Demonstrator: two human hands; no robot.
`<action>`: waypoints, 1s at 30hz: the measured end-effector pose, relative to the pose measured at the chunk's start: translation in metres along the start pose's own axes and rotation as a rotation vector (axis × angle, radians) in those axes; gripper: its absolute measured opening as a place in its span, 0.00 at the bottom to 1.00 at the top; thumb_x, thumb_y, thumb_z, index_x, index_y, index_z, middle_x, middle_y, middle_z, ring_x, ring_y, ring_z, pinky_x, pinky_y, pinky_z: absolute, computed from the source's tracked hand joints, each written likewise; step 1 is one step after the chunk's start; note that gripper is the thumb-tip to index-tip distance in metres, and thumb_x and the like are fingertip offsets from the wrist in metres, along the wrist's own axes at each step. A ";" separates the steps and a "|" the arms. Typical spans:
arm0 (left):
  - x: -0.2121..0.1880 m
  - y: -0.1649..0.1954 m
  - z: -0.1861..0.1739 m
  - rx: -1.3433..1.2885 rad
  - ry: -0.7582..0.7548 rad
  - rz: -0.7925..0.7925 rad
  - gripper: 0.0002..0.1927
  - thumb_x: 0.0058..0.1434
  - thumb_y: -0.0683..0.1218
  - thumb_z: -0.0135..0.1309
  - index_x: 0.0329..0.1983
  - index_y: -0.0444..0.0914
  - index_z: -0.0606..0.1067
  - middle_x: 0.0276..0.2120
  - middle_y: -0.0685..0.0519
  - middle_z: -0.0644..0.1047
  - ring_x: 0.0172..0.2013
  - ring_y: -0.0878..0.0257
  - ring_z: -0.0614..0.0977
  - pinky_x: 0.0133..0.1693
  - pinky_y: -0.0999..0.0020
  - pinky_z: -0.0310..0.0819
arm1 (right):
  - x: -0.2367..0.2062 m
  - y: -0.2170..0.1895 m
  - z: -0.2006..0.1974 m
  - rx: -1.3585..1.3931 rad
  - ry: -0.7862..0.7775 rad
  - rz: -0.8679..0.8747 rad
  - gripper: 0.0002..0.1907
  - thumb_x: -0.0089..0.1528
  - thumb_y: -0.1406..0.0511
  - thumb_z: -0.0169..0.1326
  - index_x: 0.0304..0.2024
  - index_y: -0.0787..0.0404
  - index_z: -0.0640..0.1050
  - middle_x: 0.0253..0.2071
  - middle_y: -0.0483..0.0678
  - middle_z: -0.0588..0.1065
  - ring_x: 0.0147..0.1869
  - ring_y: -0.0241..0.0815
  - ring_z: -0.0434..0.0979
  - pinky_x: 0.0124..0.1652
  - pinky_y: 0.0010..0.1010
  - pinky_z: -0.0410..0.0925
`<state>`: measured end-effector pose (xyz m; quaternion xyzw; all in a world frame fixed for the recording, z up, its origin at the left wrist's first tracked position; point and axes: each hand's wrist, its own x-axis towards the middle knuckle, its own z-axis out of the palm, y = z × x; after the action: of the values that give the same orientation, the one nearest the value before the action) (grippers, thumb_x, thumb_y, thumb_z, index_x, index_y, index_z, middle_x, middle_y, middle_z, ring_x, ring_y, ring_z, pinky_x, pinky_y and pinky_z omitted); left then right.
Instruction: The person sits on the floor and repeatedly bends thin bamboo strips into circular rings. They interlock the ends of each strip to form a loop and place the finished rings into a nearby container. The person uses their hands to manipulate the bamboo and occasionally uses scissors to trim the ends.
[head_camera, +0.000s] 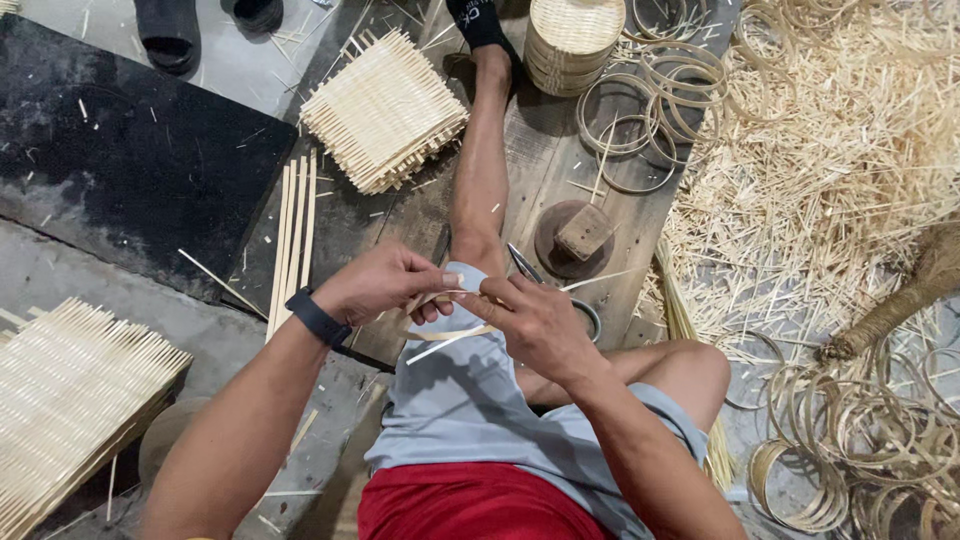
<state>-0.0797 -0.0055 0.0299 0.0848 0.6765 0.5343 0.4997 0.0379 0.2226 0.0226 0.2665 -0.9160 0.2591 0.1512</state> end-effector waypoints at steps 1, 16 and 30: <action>0.001 -0.003 -0.001 -0.035 -0.001 0.027 0.17 0.64 0.52 0.58 0.40 0.31 0.84 0.28 0.49 0.84 0.24 0.68 0.81 0.26 0.73 0.72 | -0.003 0.002 0.003 0.006 0.015 0.008 0.28 0.52 0.74 0.59 0.56 0.54 0.81 0.44 0.46 0.78 0.40 0.44 0.79 0.36 0.34 0.72; -0.088 -0.085 -0.016 -0.330 -0.456 0.687 0.22 0.64 0.48 0.68 0.58 0.34 0.80 0.59 0.36 0.78 0.62 0.43 0.78 0.65 0.43 0.70 | -0.079 0.112 -0.025 1.096 1.007 1.070 0.07 0.65 0.70 0.58 0.46 0.63 0.77 0.41 0.51 0.81 0.41 0.39 0.86 0.19 0.18 0.57; 0.100 0.024 0.098 -0.512 -0.022 0.308 0.22 0.66 0.49 0.58 0.62 0.36 0.78 0.33 0.53 0.82 0.29 0.66 0.77 0.31 0.72 0.69 | 0.002 0.082 -0.046 0.886 0.805 0.765 0.10 0.66 0.68 0.62 0.48 0.68 0.81 0.38 0.47 0.81 0.38 0.32 0.80 0.37 0.21 0.72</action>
<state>-0.0632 0.1322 -0.0029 0.0634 0.4934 0.7562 0.4252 -0.0039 0.3066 0.0286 -0.1538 -0.6268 0.7206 0.2535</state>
